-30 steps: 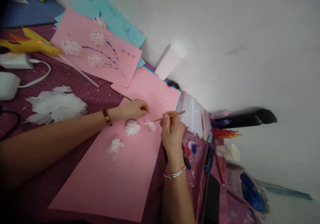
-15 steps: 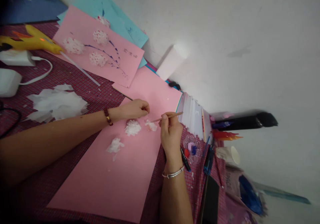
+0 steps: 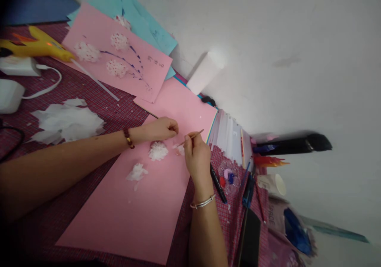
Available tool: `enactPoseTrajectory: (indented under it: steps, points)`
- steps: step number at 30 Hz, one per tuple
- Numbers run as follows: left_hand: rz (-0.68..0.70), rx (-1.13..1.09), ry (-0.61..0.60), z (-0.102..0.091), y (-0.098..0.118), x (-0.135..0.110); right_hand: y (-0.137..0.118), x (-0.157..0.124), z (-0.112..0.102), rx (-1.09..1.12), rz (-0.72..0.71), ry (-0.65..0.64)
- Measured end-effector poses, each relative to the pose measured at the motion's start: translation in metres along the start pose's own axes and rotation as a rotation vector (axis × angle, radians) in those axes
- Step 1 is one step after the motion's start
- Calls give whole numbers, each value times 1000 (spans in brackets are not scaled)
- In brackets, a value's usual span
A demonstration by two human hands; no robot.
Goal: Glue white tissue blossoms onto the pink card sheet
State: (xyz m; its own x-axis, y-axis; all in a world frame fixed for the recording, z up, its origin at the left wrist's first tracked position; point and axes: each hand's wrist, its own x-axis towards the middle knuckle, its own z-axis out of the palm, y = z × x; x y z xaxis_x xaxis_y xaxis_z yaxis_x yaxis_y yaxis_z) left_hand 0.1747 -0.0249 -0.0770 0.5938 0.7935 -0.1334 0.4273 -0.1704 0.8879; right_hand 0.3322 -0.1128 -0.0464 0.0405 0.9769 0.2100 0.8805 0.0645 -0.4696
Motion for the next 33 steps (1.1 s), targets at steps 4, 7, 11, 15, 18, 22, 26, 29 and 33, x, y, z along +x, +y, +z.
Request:
enactPoseTrajectory:
  steps: [4, 7, 11, 15, 18, 22, 26, 29, 33]
  points:
    - [-2, 7, -2, 0, 1, 0, -5, 1, -2, -76, -15, -32]
    - [-7, 1, 6, 0, 1, 0, -9, 0, -4, -130, -36, -52]
    - [-22, -2, 3, 0, 1, 0, -9, -1, -8, -128, -44, -32]
    - [-34, 6, 1, -1, 3, -1, -6, -1, -10, 72, 7, 90]
    - [-33, 3, 3, 0, 3, -1, -6, -1, -8, 164, 29, 135]
    - [-31, -22, 2, 0, 1, -1, -2, 0, -5, 244, 74, 167]
    - [32, -50, -98, -3, -4, -2, 7, 3, -2, 354, 163, 169]
    - [118, -78, -226, -6, -6, -2, 12, 4, 0, 386, 192, 140]
    - [203, 20, -267, -5, -6, -1, 14, 4, 3, 368, 194, 131]
